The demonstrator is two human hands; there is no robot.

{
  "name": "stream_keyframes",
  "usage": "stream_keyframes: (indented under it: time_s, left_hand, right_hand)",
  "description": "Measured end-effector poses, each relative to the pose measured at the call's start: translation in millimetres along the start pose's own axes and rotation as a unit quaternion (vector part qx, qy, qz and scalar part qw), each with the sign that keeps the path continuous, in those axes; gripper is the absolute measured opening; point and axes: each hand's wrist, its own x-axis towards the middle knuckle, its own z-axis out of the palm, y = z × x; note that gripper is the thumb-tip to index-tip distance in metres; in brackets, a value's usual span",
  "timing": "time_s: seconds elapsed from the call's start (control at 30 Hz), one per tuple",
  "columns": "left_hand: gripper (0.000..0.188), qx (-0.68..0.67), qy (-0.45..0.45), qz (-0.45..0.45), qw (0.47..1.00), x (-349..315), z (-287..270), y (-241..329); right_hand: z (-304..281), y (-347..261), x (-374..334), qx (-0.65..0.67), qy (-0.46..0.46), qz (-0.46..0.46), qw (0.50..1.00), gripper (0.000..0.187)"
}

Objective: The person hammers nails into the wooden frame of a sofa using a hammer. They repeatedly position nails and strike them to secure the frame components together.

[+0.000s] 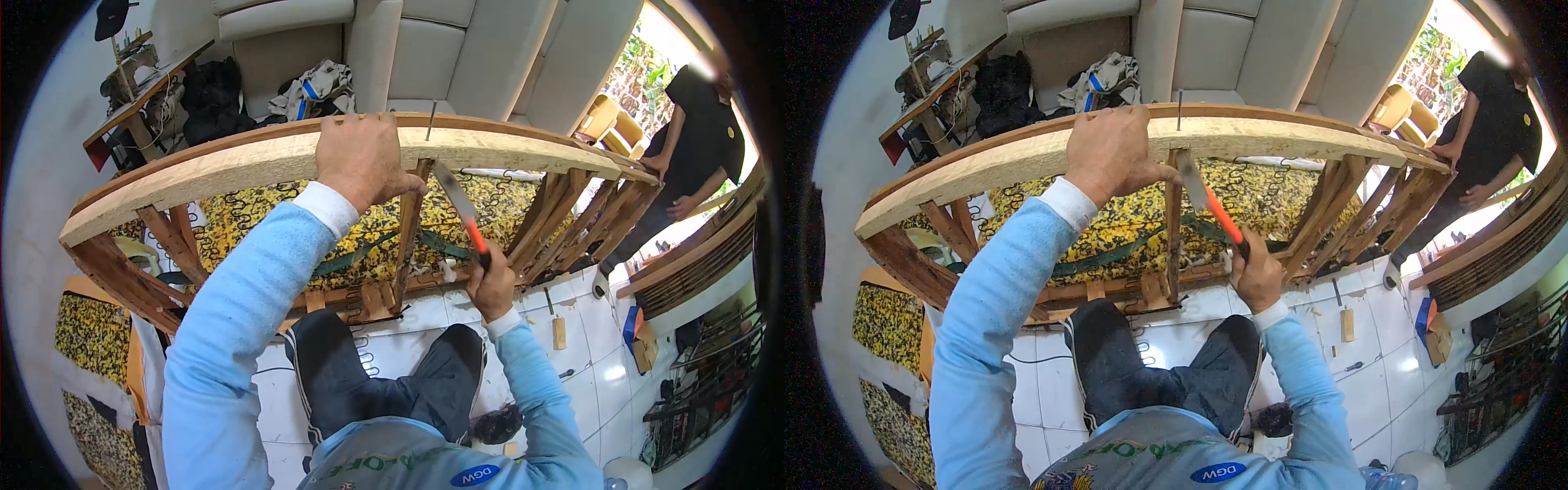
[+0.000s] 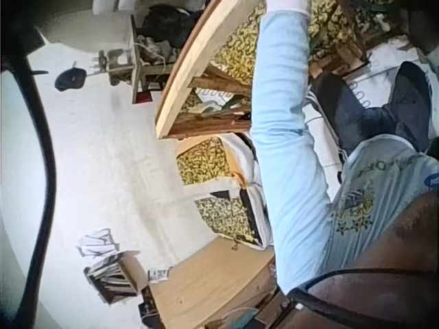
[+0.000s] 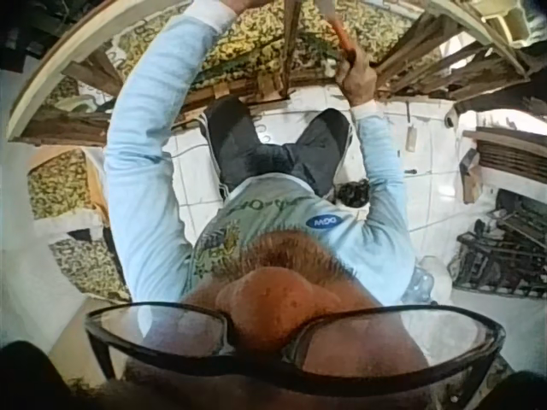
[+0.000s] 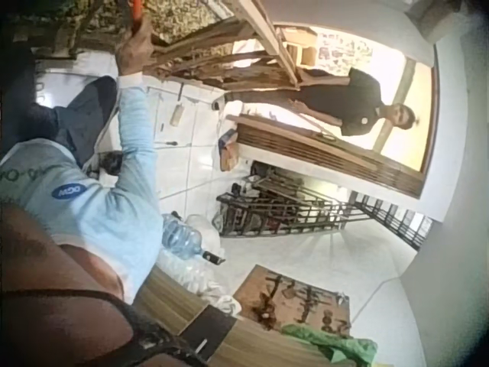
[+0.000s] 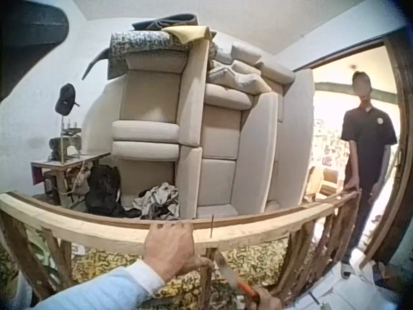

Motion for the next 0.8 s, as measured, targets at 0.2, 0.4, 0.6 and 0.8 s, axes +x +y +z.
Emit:
stream_keyframes:
  time_s: [0.2,0.4,0.6,0.8]
  left_hand:
    - [0.093,0.001,0.015,-0.022,1.000,0.7,4.9,-2.4]
    - [0.091,0.000,0.018,-0.008,1.000,0.8,4.3,-1.1]
    - [0.092,0.008,0.001,-0.015,1.000,-3.0,0.5,-0.9]
    - [0.094,0.001,-0.009,-0.021,1.000,-3.5,-4.7,-0.9]
  right_hand:
    - [-5.4,-22.1,16.7,-0.047,-0.042,0.027,0.998,0.050]
    - [-26.8,-33.2,24.2,-0.012,-0.062,0.060,0.996,0.041]
    - [-76.8,-47.0,71.3,0.130,-0.036,0.110,0.985,0.050]
    - [-166.3,-73.0,176.8,0.109,-0.148,0.116,0.976,0.056]
